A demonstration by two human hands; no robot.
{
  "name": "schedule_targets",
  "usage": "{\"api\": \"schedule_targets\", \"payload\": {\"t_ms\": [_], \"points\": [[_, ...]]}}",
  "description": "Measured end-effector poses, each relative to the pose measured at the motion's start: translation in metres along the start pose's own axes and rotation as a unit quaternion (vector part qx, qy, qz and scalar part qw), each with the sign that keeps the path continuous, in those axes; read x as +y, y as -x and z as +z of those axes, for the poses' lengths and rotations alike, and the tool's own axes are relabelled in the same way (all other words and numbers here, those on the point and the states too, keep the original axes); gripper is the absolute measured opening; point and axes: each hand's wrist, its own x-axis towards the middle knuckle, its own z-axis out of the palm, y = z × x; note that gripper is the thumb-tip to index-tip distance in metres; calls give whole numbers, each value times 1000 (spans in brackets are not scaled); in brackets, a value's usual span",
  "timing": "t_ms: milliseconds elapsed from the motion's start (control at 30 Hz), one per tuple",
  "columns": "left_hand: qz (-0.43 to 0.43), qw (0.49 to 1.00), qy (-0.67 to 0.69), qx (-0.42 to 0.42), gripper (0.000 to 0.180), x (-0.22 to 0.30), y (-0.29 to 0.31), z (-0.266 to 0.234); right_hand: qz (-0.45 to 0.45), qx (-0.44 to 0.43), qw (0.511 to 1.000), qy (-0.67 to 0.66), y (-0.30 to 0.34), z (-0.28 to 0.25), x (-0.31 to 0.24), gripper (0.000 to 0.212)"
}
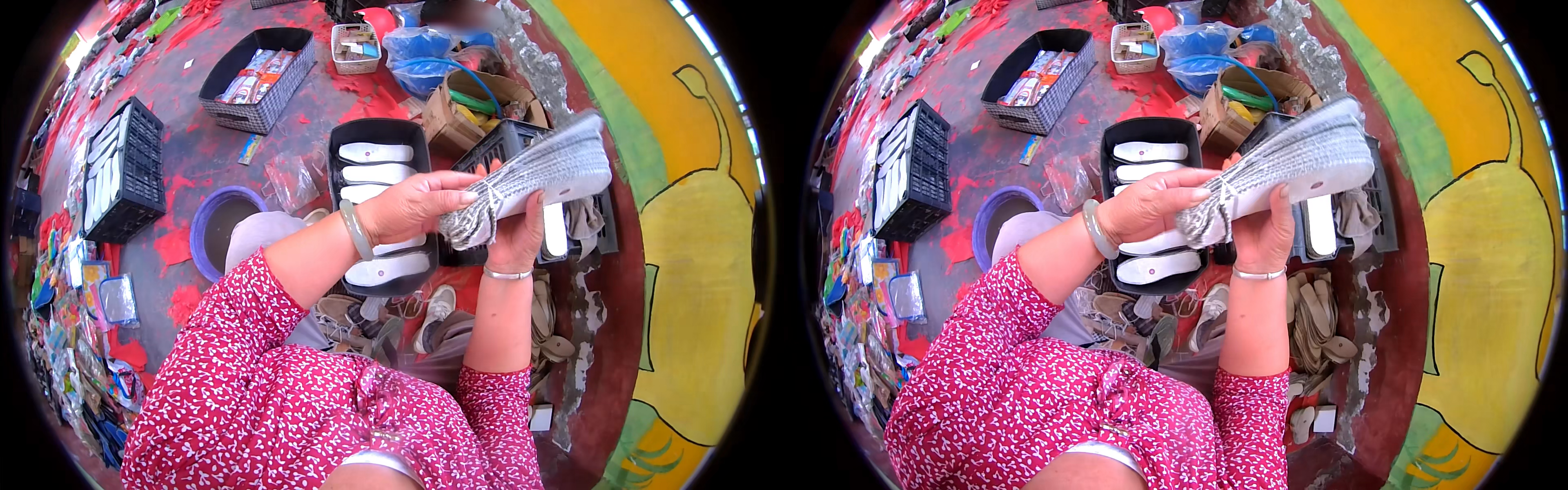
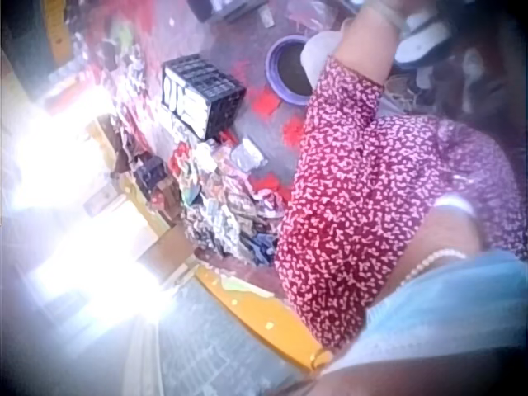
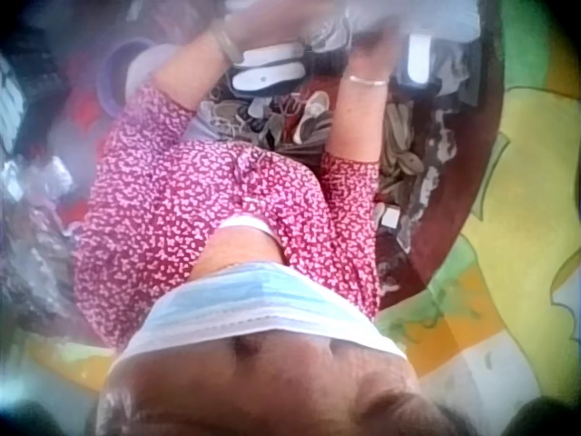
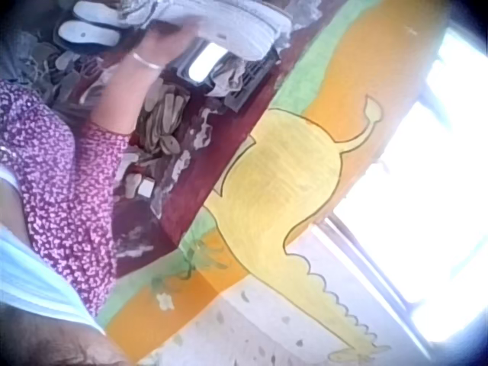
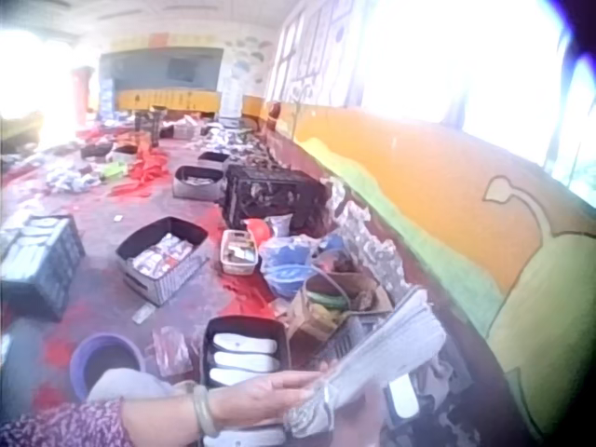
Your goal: The person handles shoe insoles, wipes some with a cloth, and places them into a black bin.
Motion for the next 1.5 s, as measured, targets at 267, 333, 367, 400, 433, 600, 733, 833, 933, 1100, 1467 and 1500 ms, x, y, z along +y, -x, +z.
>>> {"api": "schedule_targets", "payload": {"t_ms": [267,333,367,400,433,600,733,833,933,1100,1467,1500], "points": [[80,952,-288,70,62,-1,-6,-8,-103,101,971,191,-1,6,3,48],[132,922,-359,64,63,-15,-9,-13,-150,99,948,262,0,12,11,45],[88,935,-336,65,62,-12,-7,-7,-171,97,943,268,1,17,12,43],[45,946,-313,66,61,-8,-6,-1,-177,100,940,272,1,15,12,43],[57,935,-346,50,60,-10,-7,-6,-183,103,938,276,2,12,13,43],[64,962,-263,-47,61,-9,-9,-20,-123,108,966,200,1,-3,-2,49],[48,964,-256,-60,48,0,-4,-11,-79,94,985,123,3,-17,-1,57],[71,944,-316,-62,44,1,-2,-6,-62,80,989,104,3,-16,-1,58],[76,918,-383,-68,40,4,-2,-7,-56,84,990,102,5,-13,1,59],[55,857,-509,-50,33,10,1,-9,-45,93,987,119,5,-11,10,59],[114,918,-379,23,38,-10,-3,-13,-36,128,987,91,0,-16,4,53],[114,940,-319,40,44,-12,-5,-10,-36,132,987,89,0,-17,3,53]]}}
